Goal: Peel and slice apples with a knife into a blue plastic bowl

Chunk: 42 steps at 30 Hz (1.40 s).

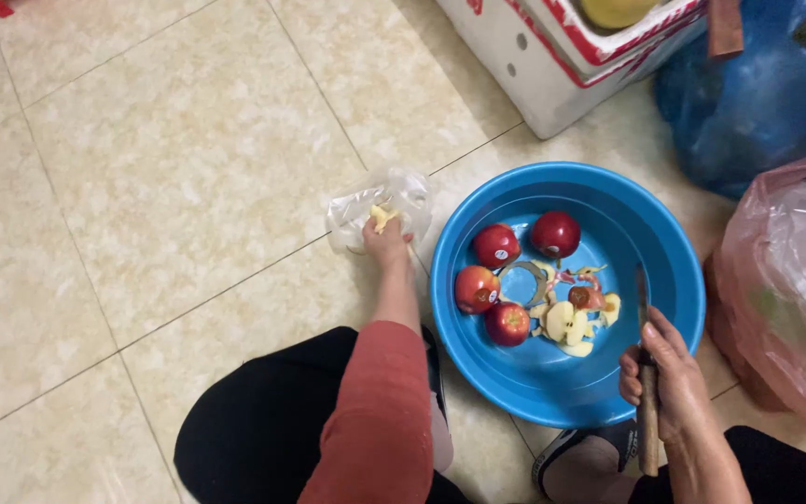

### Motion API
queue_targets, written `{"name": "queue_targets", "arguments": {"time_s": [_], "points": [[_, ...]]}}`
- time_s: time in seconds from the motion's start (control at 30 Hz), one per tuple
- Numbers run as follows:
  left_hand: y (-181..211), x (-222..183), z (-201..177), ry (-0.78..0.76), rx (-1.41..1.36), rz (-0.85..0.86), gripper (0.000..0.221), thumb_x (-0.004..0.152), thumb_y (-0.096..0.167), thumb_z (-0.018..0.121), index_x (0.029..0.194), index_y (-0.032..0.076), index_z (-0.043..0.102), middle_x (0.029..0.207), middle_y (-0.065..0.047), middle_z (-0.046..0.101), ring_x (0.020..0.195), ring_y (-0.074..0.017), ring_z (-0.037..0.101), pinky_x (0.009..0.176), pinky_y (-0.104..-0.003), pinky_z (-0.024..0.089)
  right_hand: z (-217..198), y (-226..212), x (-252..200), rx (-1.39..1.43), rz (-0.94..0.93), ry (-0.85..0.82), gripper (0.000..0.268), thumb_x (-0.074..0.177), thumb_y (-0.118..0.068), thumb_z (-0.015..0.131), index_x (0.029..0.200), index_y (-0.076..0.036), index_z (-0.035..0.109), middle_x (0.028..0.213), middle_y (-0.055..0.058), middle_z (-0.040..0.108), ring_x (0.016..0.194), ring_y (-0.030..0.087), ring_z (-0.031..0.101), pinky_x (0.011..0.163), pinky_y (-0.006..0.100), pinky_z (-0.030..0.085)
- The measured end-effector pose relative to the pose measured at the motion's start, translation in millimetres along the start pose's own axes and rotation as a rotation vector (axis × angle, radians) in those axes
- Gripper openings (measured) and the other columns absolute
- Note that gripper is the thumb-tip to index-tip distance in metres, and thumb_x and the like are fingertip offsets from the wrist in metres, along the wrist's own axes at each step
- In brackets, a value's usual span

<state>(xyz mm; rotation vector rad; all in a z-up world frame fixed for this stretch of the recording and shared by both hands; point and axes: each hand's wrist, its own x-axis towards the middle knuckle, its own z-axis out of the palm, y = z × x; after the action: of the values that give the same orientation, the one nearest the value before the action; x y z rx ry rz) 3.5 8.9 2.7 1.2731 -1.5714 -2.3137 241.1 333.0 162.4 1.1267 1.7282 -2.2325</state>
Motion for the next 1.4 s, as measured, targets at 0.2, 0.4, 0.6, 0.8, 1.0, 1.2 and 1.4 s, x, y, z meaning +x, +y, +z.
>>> {"name": "queue_targets", "arguments": {"time_s": [0.2,0.4,0.6,0.8,1.0,1.2,1.4], "points": [[32,-60,24,0.003,-0.498,-0.181,0.031,0.087,0.021,0.06,0.114,0.006,0.061,0.086,-0.01,0.062,0.068,-0.0211,0.06,0.058,-0.031,0.054,23,-14,-18,0.023,-0.07,-0.094,0.06,0.105,-0.034,0.051,0.159,-0.015,0.035,0.067,0.01,0.046,0.046,0.016,0.039,0.039,0.028,0.029],[39,-149,38,-0.471,-0.755,-0.488,0.044,0.088,0.014,0.044,0.132,0.009,0.043,0.102,-0.018,0.054,0.086,-0.0281,0.061,0.083,-0.054,0.053,40,-30,-42,0.017,-0.164,-0.232,0.057,0.102,-0.03,0.052,0.154,-0.01,0.039,0.063,0.011,0.047,0.043,0.016,0.042,0.035,0.027,0.03],[9,-191,22,-0.769,-0.716,-0.565,0.039,0.091,0.005,0.057,0.128,0.014,0.05,0.119,-0.018,0.061,0.113,-0.0346,0.062,0.099,-0.066,0.052,42,-32,-64,0.039,-0.27,-0.358,0.059,0.098,-0.024,0.054,0.154,-0.01,0.041,0.061,0.011,0.05,0.044,0.018,0.045,0.038,0.027,0.035],[4,-209,5,-0.828,-0.6,-0.547,0.029,0.093,0.005,0.07,0.12,0.016,0.068,0.133,-0.026,0.067,0.127,-0.0396,0.065,0.098,-0.058,0.054,54,-24,-84,0.05,-0.416,-0.535,0.064,0.095,-0.017,0.056,0.157,-0.014,0.038,0.053,0.01,0.045,0.036,0.019,0.044,0.034,0.027,0.035],[22,-231,-7,-0.736,-0.499,-0.512,0.035,0.092,0.006,0.074,0.124,0.014,0.06,0.121,-0.029,0.071,0.11,-0.0402,0.073,0.089,-0.055,0.062,68,-21,-105,-0.08,-0.428,-0.617,0.075,0.09,-0.006,0.066,0.159,-0.01,0.036,0.053,0.007,0.044,0.039,0.016,0.041,0.037,0.024,0.036],[6,-229,-3,-0.678,-0.404,-0.46,0.04,0.09,0.006,0.077,0.122,0.011,0.054,0.106,-0.026,0.075,0.093,-0.0353,0.077,0.073,-0.048,0.065,83,-31,-114,-0.265,-0.469,-0.635,0.08,0.091,-0.009,0.07,0.161,-0.013,0.033,0.055,0.004,0.049,0.04,0.014,0.049,0.038,0.022,0.04],[48,-262,-16,-0.74,-0.403,-0.53,0.044,0.09,0.02,0.08,0.129,0.01,0.061,0.109,-0.02,0.071,0.096,-0.0355,0.074,0.078,-0.051,0.066,75,-30,-109,-0.172,-0.443,-0.529,0.069,0.094,-0.013,0.067,0.158,-0.015,0.042,0.054,0.005,0.049,0.04,0.015,0.046,0.036,0.023,0.038]]}}
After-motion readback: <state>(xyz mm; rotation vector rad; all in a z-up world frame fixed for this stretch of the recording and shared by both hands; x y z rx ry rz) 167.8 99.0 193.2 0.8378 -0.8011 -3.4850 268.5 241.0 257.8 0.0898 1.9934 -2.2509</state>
